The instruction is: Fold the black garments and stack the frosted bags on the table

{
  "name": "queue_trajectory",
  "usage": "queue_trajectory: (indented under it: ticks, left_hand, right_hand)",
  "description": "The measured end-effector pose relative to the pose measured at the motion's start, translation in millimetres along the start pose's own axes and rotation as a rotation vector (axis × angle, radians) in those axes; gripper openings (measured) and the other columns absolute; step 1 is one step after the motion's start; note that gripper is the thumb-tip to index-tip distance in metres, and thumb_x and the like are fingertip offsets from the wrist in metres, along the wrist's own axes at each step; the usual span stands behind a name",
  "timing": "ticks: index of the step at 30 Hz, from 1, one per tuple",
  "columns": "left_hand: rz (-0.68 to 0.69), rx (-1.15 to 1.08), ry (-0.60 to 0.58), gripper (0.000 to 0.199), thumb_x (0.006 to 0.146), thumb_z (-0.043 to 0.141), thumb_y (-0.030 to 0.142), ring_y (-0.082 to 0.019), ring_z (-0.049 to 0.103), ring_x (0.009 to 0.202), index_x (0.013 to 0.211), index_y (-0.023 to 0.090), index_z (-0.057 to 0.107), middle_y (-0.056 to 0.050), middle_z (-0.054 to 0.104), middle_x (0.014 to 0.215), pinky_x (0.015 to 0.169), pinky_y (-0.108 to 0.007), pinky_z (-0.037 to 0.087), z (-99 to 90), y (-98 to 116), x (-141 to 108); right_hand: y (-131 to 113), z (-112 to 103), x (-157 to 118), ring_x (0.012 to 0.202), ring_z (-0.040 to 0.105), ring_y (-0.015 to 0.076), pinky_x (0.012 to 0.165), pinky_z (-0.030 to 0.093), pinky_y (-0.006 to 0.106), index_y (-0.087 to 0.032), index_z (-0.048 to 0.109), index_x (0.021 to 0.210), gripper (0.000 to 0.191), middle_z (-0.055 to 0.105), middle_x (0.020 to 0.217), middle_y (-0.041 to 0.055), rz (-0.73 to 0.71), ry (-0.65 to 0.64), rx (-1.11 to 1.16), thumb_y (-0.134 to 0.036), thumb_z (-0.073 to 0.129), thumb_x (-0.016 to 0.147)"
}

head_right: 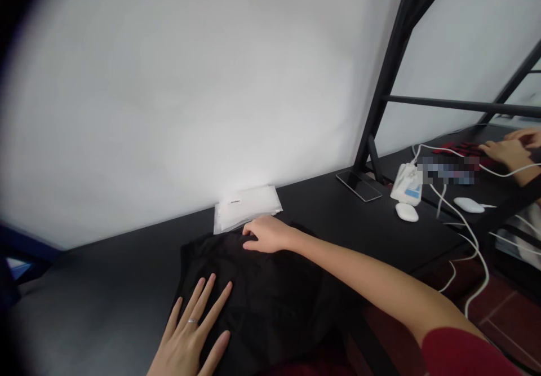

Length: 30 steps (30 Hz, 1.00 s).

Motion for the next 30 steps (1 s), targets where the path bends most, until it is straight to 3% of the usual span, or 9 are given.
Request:
queue_trajectory:
  ticks: [5,10,13,16,21,25,28,30]
  left_hand:
    - [-0.005,0.006,0.043,0.07,0.1,0.048,0.036,-0.037,0.048,0.145,0.165,0.028,0.024,-0.014,0.04,0.165,0.103,-0.056,0.053,2.3,2.8,0.2]
    - [0.003,0.055,0.081,0.069,0.1,0.048,0.037,-0.039,0.048,0.145,0.164,0.023,0.026,-0.018,0.039,0.165,0.099,-0.057,0.055,-0.7,7.4,2.1]
    - [-0.019,0.029,0.082,0.069,0.1,0.047,0.037,-0.039,0.045,0.147,0.164,0.025,0.026,-0.017,0.035,0.167,0.102,-0.057,0.054,-2.3,7.9,2.0]
    - [-0.041,0.011,0.066,0.069,0.1,0.047,0.038,-0.039,0.043,0.149,0.165,0.028,0.024,-0.015,0.034,0.168,0.103,-0.057,0.053,-2.5,7.5,1.1]
    - [-0.053,0.055,0.062,0.072,0.1,0.046,0.04,-0.04,0.041,0.149,0.166,0.028,0.02,-0.016,0.036,0.167,0.102,-0.06,0.052,-0.9,5.8,0.2]
    - [-0.014,0.093,0.066,0.074,0.1,0.045,0.044,-0.04,0.042,0.149,0.166,0.026,0.018,-0.017,0.039,0.165,0.1,-0.06,0.052,-1.3,3.4,2.7]
    - [0.003,0.077,0.054,0.07,0.101,0.043,0.042,-0.04,0.042,0.149,0.166,0.025,0.02,-0.018,0.039,0.165,0.102,-0.061,0.051,-4.8,1.8,8.6]
    - [0.015,0.046,0.038,0.07,0.101,0.044,0.041,-0.039,0.039,0.15,0.165,0.027,0.021,-0.016,0.036,0.167,0.107,-0.06,0.047,-6.7,2.7,13.6]
  right_hand:
    - [-3.2,12.6,19.2,0.064,0.056,0.0147,0.06,0.037,0.025,-0.017,0.064,0.069,0.02,0.063,0.066,-0.0039,-0.018,-0.119,0.065,-0.017,0.083,0.075]
    - [-8.3,5.6,13.9,0.081,0.063,0.0154,0.07,0.046,0.024,-0.017,0.066,0.089,0.016,0.07,0.09,-0.0008,-0.065,-0.133,0.134,-0.011,0.077,0.08]
    - [-5.0,-1.5,11.2,0.09,0.069,0.0182,0.074,0.05,0.025,-0.018,0.066,0.106,0.033,0.073,0.105,0.0033,-0.067,-0.139,0.151,-0.015,0.082,0.078]
    - [2.3,-6.9,13.0,0.095,0.07,0.0206,0.078,0.051,0.027,-0.019,0.066,0.109,0.041,0.073,0.107,0.0033,-0.048,-0.094,0.123,-0.014,0.086,0.073]
    - [10.4,-8.6,15.8,0.099,0.067,0.0242,0.088,0.048,0.034,-0.017,0.067,0.104,0.03,0.071,0.1,0.0071,0.015,0.098,-0.026,0.002,0.067,0.081]
    - [-2.8,-6.4,-2.6,0.109,0.064,0.0273,0.097,0.048,0.041,-0.015,0.068,0.109,0.025,0.069,0.112,0.0138,0.015,0.181,-0.136,-0.001,0.058,0.091]
    - [-19.6,-2.8,-34.7,0.107,0.067,0.0288,0.098,0.05,0.044,-0.014,0.07,0.113,0.018,0.071,0.113,0.0137,-0.019,0.127,-0.169,-0.015,0.064,0.096]
    - [-27.1,1.0,-61.4,0.114,0.067,0.0325,0.102,0.05,0.048,-0.014,0.072,0.117,0.025,0.072,0.12,0.0156,-0.04,0.062,-0.187,-0.028,0.069,0.097]
Point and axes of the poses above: each hand's wrist, its own x-axis towards the middle knuckle, its own z-axis out of the palm, y = z × x, the point moved 3 cm from there along x, towards the middle knuckle
